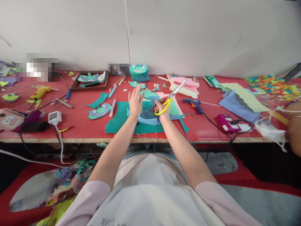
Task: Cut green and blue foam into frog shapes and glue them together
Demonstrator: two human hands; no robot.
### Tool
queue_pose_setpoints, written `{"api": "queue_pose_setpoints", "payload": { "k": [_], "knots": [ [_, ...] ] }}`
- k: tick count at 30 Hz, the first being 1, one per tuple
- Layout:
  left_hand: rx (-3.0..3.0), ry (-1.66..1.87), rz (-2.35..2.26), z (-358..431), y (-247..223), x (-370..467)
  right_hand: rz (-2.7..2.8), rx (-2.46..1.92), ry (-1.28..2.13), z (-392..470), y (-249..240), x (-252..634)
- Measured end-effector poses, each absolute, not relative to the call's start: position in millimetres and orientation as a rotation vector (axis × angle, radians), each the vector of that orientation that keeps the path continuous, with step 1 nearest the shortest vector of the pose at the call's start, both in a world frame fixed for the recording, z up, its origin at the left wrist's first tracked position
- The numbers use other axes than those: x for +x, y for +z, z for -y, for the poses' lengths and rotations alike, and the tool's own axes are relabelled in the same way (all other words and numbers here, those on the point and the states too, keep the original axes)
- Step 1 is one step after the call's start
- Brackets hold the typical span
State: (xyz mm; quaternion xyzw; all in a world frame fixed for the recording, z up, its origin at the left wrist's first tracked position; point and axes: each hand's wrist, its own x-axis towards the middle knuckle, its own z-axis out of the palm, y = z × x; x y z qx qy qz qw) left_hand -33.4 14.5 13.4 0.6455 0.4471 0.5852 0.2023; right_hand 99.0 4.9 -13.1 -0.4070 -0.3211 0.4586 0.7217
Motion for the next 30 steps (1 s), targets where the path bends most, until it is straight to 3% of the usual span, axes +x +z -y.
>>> {"api": "queue_pose_setpoints", "payload": {
  "k": [19,30],
  "knots": [
    [1.713,1.592,-1.135,-23,4,-33,0.713,-0.925,1.023,-3,-10,98],
    [1.766,1.359,-1.181,-29,1,-27,0.778,-0.935,1.004,-5,-12,97]
  ]
}}
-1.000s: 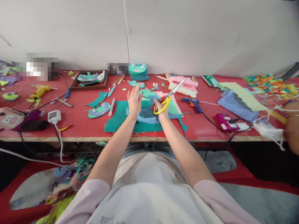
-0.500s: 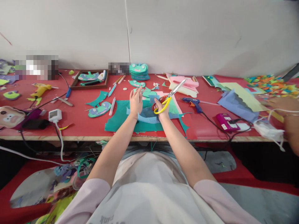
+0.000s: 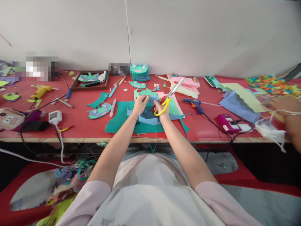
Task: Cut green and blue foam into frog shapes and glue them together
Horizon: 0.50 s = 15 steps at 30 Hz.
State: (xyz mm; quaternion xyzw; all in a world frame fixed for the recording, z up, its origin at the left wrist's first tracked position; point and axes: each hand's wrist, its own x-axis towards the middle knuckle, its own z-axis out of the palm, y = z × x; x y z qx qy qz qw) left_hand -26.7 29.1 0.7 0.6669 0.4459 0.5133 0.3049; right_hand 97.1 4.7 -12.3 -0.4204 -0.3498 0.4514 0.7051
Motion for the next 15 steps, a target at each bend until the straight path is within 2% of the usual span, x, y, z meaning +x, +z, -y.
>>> {"api": "queue_pose_setpoints", "payload": {
  "k": [9,15],
  "knots": [
    [1.881,1.286,-1.336,-32.0,0.0,-28.8,0.842,-0.956,1.019,-3.3,-12.1,96.6],
    [1.784,1.315,-1.231,-32.2,0.0,-26.7,0.807,-0.975,1.008,-7.1,-15.6,97.5]
  ]
}}
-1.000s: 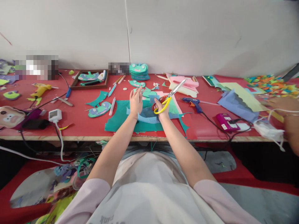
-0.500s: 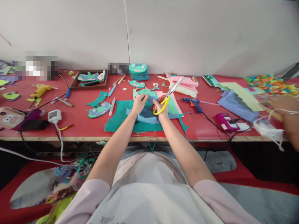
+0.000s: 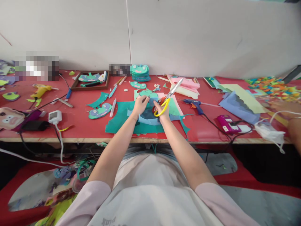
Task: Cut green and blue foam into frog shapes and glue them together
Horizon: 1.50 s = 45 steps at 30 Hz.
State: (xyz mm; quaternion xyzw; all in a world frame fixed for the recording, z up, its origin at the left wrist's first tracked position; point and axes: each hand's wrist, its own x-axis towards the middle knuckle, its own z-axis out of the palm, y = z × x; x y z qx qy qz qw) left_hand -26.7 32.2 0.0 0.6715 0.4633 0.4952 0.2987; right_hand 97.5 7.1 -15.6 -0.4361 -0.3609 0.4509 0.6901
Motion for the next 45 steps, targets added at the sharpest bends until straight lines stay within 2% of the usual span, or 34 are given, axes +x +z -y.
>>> {"api": "queue_pose_setpoints", "payload": {
  "k": [6,45],
  "knots": [
    [1.677,1.246,-1.090,-32,3,-23,0.723,-0.943,1.027,-8,-15,99],
    [1.783,1.090,-1.093,-29,0,-26,0.618,-0.944,1.013,-6,-9,103]
  ]
}}
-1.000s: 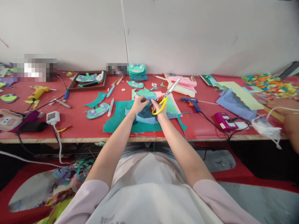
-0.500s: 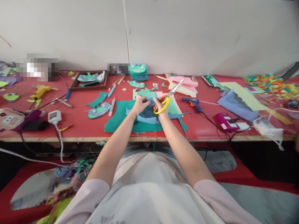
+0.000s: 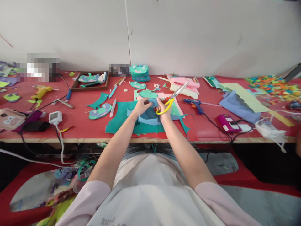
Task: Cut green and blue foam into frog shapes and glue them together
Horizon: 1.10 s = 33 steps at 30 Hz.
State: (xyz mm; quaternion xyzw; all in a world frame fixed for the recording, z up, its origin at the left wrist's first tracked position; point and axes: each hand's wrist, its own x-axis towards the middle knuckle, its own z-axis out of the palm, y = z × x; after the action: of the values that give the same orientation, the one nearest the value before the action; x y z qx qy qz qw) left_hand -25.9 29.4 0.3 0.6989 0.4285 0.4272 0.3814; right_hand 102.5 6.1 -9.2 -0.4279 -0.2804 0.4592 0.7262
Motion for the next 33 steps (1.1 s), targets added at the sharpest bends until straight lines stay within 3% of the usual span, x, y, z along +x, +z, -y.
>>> {"api": "queue_pose_setpoints", "payload": {
  "k": [33],
  "knots": [
    [1.800,1.091,-1.096,-28.5,1.4,-27.0,0.615,-0.878,1.077,-0.7,-3.2,102.0]
  ]
}}
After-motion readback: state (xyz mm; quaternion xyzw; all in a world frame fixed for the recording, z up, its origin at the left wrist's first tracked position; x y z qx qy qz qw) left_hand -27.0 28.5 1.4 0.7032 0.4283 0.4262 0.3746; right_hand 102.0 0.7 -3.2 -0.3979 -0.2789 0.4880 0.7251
